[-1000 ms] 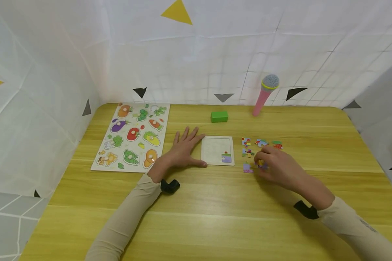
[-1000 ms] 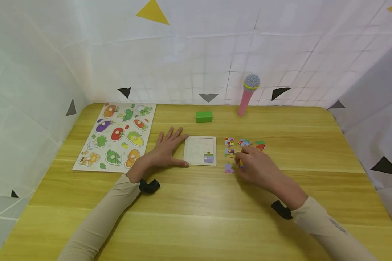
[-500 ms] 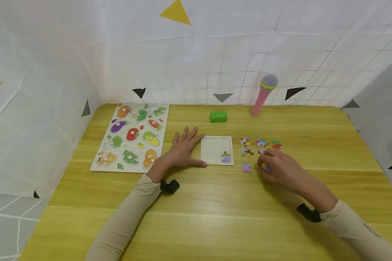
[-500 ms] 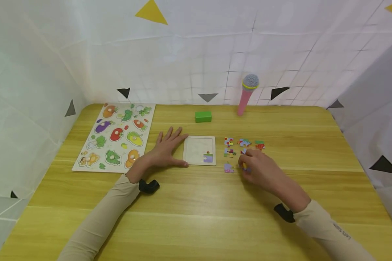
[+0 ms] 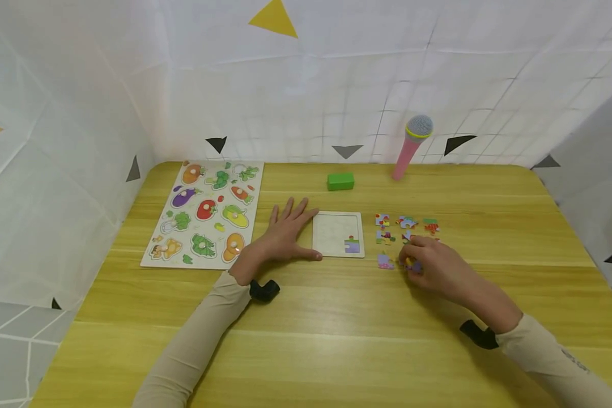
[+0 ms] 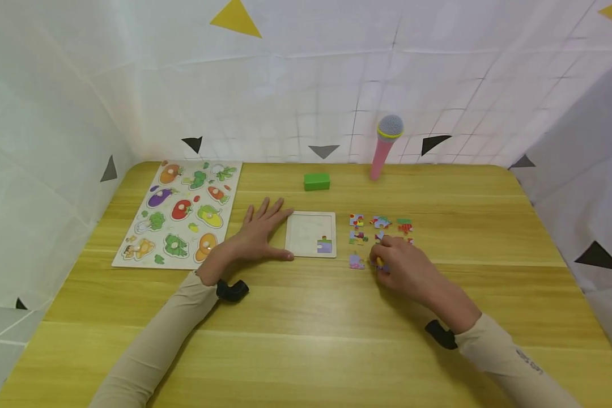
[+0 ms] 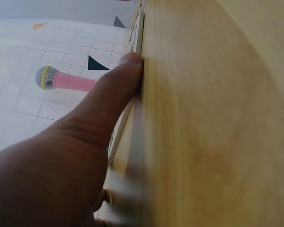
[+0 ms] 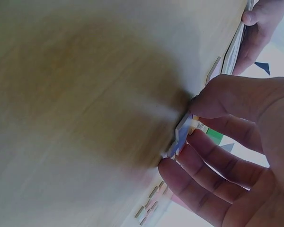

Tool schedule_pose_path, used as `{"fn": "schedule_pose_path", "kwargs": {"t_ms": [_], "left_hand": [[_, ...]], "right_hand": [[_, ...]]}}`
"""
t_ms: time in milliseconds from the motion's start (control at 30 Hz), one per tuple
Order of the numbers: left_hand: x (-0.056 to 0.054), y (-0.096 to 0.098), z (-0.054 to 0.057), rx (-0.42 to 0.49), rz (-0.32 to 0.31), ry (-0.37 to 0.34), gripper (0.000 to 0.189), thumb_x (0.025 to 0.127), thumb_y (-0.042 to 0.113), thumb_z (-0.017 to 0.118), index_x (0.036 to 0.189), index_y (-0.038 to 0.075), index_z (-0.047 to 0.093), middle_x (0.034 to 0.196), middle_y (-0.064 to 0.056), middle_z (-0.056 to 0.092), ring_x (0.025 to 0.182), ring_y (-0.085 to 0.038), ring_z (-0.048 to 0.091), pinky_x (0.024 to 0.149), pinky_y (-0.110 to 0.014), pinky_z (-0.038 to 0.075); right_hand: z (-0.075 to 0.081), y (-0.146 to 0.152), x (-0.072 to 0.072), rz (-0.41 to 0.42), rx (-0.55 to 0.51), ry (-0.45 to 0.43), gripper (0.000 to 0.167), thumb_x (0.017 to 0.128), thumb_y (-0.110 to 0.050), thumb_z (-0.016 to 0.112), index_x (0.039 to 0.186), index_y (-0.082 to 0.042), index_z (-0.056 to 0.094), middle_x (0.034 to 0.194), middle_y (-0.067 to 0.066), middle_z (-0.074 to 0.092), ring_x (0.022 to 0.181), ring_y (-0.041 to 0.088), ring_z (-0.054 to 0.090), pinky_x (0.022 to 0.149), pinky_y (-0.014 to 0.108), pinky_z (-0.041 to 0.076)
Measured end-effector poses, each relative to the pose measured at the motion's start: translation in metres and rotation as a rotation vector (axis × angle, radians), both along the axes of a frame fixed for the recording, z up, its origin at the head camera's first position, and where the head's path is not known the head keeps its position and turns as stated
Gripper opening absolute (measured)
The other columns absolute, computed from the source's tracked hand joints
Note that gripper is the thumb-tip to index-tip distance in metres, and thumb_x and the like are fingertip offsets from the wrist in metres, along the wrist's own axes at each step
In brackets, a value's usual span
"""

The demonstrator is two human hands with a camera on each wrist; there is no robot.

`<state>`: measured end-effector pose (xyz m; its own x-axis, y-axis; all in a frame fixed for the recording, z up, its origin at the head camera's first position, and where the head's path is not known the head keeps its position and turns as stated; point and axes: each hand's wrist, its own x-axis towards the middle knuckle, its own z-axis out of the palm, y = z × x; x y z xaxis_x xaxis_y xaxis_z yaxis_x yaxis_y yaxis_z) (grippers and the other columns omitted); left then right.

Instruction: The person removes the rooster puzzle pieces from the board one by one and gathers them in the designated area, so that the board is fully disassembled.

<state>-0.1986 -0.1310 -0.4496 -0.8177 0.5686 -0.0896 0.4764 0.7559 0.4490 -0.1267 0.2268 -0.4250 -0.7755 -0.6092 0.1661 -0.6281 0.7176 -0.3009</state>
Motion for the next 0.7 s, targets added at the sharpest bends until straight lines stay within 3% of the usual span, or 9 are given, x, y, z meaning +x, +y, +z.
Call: {"fn": "schedule_pose_path", "kwargs": {"t_ms": [267, 400, 700], "left_hand": [[0.000, -0.001, 0.001, 0.005, 0.005, -0.002, 0.106, 0.079, 0.064, 0.076, 0.161, 0.020, 0.024, 0.168, -0.010, 0.003, 0.151, -0.036, -0.010, 0.116, -0.059, -0.009], [0.001, -0.001, 0.002, 0.000, 0.003, -0.006, 0.106, 0.079, 0.064, 0.075, 0.161, 0.020, 0.024, 0.168, -0.010, 0.003, 0.151, -0.036, -0.010, 0.116, -0.059, -0.009], [0.000, -0.001, -0.002, 0.005, 0.001, -0.002, 0.107, 0.078, 0.066, 0.075, 0.161, 0.021, 0.024, 0.168, -0.009, 0.002, 0.151, -0.035, -0.010, 0.116, -0.058, -0.010]], "right_hand": [[-0.001, -0.001, 0.000, 0.009, 0.000, 0.018, 0.023, 0.072, 0.004, 0.079, 0.086, -0.013, 0.071, 0.087, -0.001, 0.058, 0.083, 0.021, 0.060, 0.064, 0.036, 0.050], [0.001, 0.000, 0.001, 0.012, 0.006, 0.026, 0.022, 0.072, 0.003, 0.080, 0.087, -0.011, 0.072, 0.089, 0.001, 0.060, 0.078, 0.017, 0.056, 0.064, 0.036, 0.050], [0.009, 0.004, 0.000, -0.027, -0.015, 0.023, 0.026, 0.072, 0.001, 0.082, 0.094, -0.006, 0.071, 0.099, 0.008, 0.064, 0.088, 0.027, 0.065, 0.068, 0.044, 0.055]]}}
